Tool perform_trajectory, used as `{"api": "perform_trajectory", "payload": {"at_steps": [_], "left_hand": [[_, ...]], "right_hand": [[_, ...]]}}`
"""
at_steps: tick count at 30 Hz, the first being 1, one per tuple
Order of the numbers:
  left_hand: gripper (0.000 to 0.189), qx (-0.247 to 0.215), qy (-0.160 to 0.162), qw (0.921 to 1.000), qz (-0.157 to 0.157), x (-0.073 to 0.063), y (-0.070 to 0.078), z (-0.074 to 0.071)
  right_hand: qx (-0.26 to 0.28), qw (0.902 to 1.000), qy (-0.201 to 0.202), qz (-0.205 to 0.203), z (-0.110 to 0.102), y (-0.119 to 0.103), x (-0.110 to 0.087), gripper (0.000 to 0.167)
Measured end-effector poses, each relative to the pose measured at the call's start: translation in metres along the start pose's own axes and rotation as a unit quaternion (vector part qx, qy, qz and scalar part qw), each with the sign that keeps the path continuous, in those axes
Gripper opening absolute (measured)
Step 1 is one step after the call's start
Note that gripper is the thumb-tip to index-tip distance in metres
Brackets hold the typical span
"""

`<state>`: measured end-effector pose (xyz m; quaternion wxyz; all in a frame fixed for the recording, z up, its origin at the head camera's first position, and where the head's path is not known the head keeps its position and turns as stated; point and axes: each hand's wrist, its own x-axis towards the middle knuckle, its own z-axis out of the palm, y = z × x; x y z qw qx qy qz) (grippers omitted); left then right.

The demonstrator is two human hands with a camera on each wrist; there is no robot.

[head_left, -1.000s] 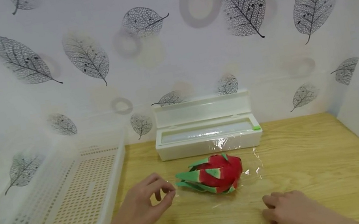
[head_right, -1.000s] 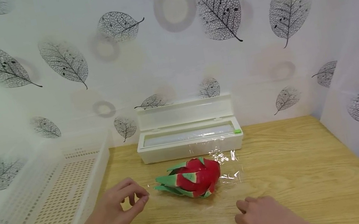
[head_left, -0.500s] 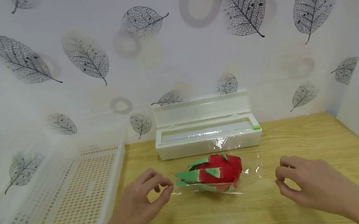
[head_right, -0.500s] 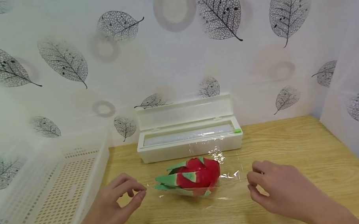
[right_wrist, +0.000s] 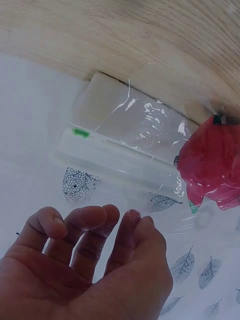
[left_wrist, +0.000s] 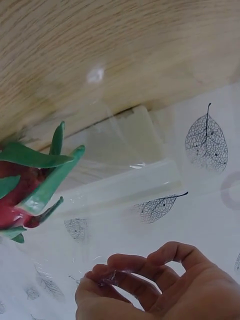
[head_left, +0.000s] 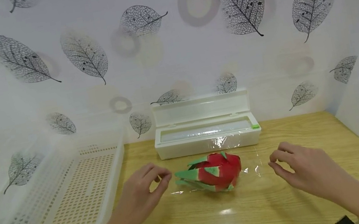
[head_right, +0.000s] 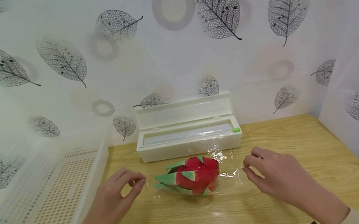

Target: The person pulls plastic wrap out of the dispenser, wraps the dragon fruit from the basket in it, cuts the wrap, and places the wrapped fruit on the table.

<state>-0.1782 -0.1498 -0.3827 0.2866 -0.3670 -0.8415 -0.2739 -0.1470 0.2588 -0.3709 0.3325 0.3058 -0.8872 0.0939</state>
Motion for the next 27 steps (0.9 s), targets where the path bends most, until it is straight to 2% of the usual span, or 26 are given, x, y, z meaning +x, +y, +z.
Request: {"api": "perform_trajectory", "payload": {"at_steps": [5, 9, 10, 14, 15, 18, 23, 27], "left_hand": [[0.006, 0.009, -0.004, 0.9998, -0.019, 0.002, -0.006, 0.006], [0.007, 0.016, 0.001, 0.9995, -0.027, 0.004, -0.010, 0.011], [0.007, 0.017, 0.002, 0.9994, -0.029, 0.005, -0.011, 0.012], [0.005, 0.022, 0.003, 0.9989, -0.041, 0.009, -0.014, 0.017], [0.005, 0.022, 0.002, 0.9988, -0.045, 0.010, -0.015, 0.018], [0.003, 0.021, 0.001, 0.9984, -0.053, 0.013, -0.017, 0.022], [0.005, 0.013, 0.004, 0.9981, -0.061, 0.016, -0.020, 0.027], [0.005, 0.008, 0.003, 0.9970, -0.077, 0.019, -0.023, 0.031]], "right_hand": [[0.010, 0.9998, 0.006, 0.013, 0.006, 0.004, 0.002, 0.056], [0.004, 0.9995, 0.013, 0.028, 0.012, 0.005, 0.003, 0.061], [0.003, 0.9994, 0.013, 0.032, 0.013, 0.006, 0.004, 0.057], [0.013, 0.9982, 0.004, 0.058, 0.019, 0.007, 0.007, 0.015], [0.017, 0.9977, 0.001, 0.065, 0.020, 0.007, 0.008, 0.010], [0.037, 0.9956, -0.002, 0.086, 0.024, 0.006, 0.013, 0.019], [0.089, 0.9886, -0.009, 0.121, 0.031, 0.004, 0.022, 0.013], [0.121, 0.9783, -0.032, 0.165, 0.036, 0.003, 0.028, 0.008]]}}
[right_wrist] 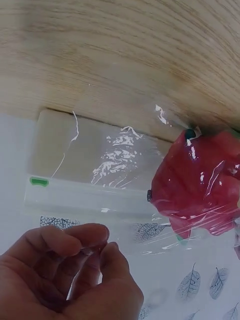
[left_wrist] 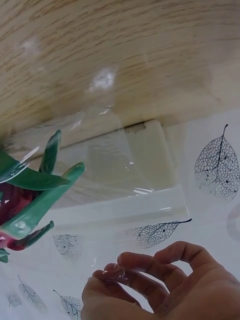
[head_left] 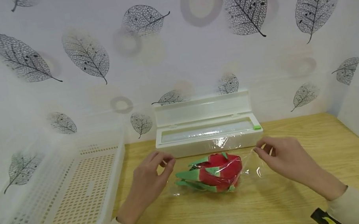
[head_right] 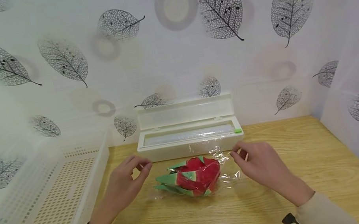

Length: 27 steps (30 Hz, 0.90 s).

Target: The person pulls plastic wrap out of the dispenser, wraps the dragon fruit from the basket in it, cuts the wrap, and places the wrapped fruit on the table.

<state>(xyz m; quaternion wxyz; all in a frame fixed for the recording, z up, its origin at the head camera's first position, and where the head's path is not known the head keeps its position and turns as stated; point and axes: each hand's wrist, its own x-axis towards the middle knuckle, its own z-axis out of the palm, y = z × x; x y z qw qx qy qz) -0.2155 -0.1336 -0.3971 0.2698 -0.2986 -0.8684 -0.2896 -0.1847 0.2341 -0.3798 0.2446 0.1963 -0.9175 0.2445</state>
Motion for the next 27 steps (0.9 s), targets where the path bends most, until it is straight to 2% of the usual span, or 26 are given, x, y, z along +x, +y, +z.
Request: {"api": "perform_trajectory", "payload": {"at_steps": [8, 12, 19, 22, 27], "left_hand": [[0.003, 0.003, -0.027, 0.9988, -0.042, 0.001, -0.003, 0.003], [0.004, 0.001, -0.064, 0.9953, -0.073, -0.002, -0.006, 0.005], [0.006, -0.007, -0.127, 0.9842, -0.123, -0.003, -0.011, 0.016], [0.005, -0.004, -0.139, 0.9814, -0.132, -0.002, -0.011, 0.020], [0.004, 0.002, -0.140, 0.9811, -0.134, 0.002, -0.013, 0.026]], "right_hand": [[0.011, 0.9956, -0.052, 0.076, 0.000, 0.005, 0.002, 0.012], [0.002, 0.9912, -0.092, 0.095, -0.001, 0.009, 0.001, 0.012], [0.002, 0.9801, -0.156, 0.122, 0.007, 0.016, 0.000, 0.007], [0.000, 0.9804, -0.160, 0.115, 0.010, 0.018, 0.000, 0.006], [-0.002, 0.9858, -0.137, 0.097, 0.016, 0.019, 0.004, 0.007]]}}
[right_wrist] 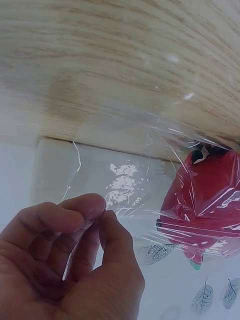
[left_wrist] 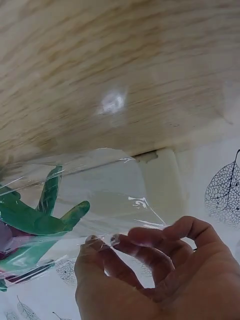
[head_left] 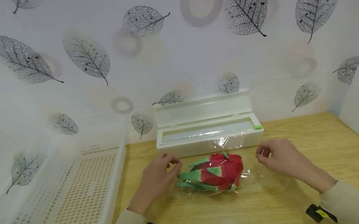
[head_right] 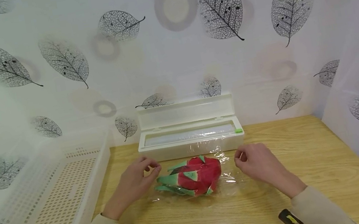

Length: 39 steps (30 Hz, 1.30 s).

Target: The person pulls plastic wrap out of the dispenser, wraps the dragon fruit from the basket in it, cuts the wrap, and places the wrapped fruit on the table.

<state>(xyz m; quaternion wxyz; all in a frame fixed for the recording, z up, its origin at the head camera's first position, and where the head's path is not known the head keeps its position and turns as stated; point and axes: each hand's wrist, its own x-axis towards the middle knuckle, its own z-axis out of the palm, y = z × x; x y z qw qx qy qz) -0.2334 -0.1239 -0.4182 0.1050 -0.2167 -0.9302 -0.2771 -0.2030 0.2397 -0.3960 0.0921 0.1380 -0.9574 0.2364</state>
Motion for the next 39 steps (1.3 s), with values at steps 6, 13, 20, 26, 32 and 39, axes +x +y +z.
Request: {"api": "perform_trajectory", "payload": {"at_steps": [6, 13, 20, 26, 32, 39], "left_hand": [[0.006, -0.012, 0.009, 0.9998, 0.015, 0.006, 0.002, 0.003], [0.004, -0.027, 0.059, 0.9945, 0.082, 0.010, 0.001, -0.003], [0.005, -0.064, 0.018, 0.9945, 0.081, 0.016, -0.005, 0.004], [0.005, -0.080, -0.003, 0.9940, 0.074, 0.014, -0.010, 0.007], [0.004, -0.093, 0.014, 0.9930, 0.072, 0.008, -0.013, -0.002], [0.004, -0.104, 0.030, 0.9919, 0.067, 0.010, -0.011, -0.006]], "right_hand": [[0.006, 0.9996, 0.025, -0.012, 0.004, -0.003, 0.006, 0.009], [0.046, 0.9960, 0.075, -0.012, 0.002, -0.008, 0.007, 0.007], [0.128, 0.9904, 0.050, 0.017, 0.009, -0.013, 0.017, 0.010], [0.175, 0.9836, 0.005, 0.043, 0.018, -0.015, 0.023, 0.012], [0.173, 0.9837, 0.001, 0.050, 0.021, -0.014, 0.024, 0.013], [0.184, 0.9811, -0.004, 0.060, 0.025, -0.015, 0.026, 0.013]]}}
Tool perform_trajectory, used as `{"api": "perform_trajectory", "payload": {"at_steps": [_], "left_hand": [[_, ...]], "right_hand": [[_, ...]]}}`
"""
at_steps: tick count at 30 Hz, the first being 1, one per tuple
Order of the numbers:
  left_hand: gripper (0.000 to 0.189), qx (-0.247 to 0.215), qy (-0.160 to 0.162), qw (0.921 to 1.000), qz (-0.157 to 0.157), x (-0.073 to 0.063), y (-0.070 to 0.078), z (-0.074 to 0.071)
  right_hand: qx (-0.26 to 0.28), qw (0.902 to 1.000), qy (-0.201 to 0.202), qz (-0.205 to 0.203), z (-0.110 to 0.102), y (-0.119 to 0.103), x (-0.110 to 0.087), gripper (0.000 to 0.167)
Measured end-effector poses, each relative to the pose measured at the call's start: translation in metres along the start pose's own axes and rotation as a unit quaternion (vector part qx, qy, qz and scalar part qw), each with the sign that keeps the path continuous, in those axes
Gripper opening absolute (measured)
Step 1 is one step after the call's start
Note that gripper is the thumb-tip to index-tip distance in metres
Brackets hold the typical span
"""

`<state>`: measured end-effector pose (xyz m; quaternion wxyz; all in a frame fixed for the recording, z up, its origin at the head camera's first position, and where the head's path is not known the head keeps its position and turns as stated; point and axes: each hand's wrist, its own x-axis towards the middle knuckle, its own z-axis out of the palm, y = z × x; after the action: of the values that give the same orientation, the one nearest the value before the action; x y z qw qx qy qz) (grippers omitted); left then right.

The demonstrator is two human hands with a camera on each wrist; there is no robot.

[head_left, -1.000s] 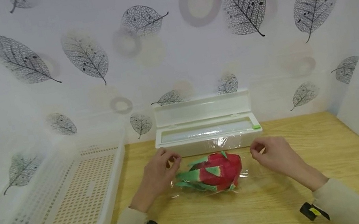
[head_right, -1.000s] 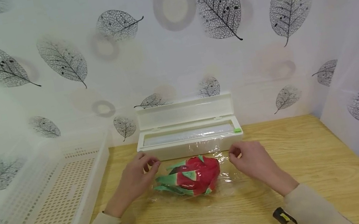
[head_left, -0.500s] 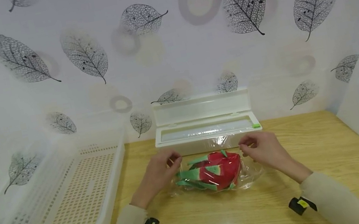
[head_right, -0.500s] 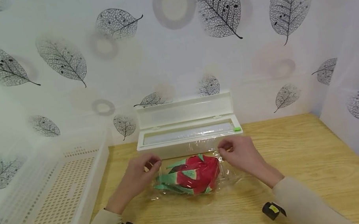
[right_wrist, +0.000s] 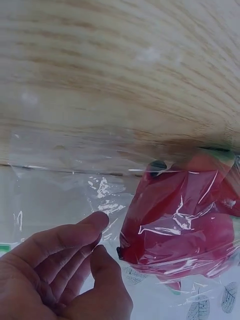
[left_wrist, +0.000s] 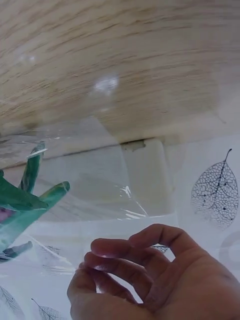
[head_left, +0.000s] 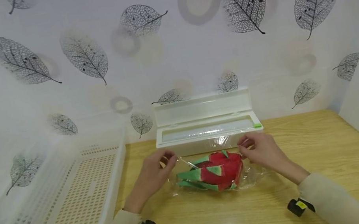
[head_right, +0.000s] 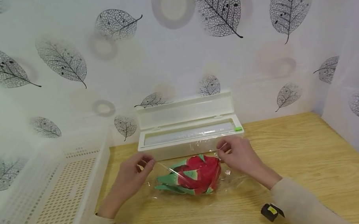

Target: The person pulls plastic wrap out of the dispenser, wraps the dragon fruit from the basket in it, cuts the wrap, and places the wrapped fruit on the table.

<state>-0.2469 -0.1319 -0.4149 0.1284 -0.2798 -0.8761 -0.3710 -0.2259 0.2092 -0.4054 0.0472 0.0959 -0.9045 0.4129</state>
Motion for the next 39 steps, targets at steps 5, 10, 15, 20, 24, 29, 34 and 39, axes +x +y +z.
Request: {"api": "perform_trajectory", "payload": {"at_steps": [5, 10, 15, 20, 24, 29, 34, 39], "left_hand": [[0.006, 0.012, -0.011, 0.9997, -0.021, 0.010, 0.001, 0.010], [0.006, 0.031, -0.015, 0.9992, -0.021, 0.020, 0.004, 0.019], [0.008, 0.052, -0.016, 0.9983, -0.021, 0.025, 0.010, 0.019], [0.006, 0.060, -0.050, 0.9963, -0.034, 0.023, 0.013, 0.017], [0.006, 0.054, -0.075, 0.9944, -0.051, 0.021, 0.014, 0.017], [0.006, 0.056, -0.082, 0.9929, -0.066, 0.019, 0.011, 0.017], [0.007, 0.056, -0.086, 0.9924, -0.068, 0.018, 0.006, 0.016], [0.010, 0.052, -0.081, 0.9919, -0.083, 0.016, 0.001, 0.014]], "right_hand": [[-0.009, 0.9999, 0.011, 0.001, 0.002, -0.001, 0.002, 0.011], [0.014, 0.9998, 0.007, 0.010, 0.002, -0.001, 0.002, 0.013], [0.074, 0.9963, -0.040, 0.018, 0.001, 0.001, 0.002, 0.013], [0.098, 0.9899, -0.101, 0.020, -0.002, 0.004, 0.003, 0.030], [0.080, 0.9902, -0.110, 0.032, -0.004, 0.006, 0.004, 0.035], [0.063, 0.9900, -0.123, 0.031, -0.006, 0.009, 0.003, 0.036], [0.035, 0.9907, -0.131, 0.010, -0.006, 0.012, 0.001, 0.034], [-0.005, 0.9931, -0.117, -0.009, -0.006, 0.014, -0.001, 0.035]]}}
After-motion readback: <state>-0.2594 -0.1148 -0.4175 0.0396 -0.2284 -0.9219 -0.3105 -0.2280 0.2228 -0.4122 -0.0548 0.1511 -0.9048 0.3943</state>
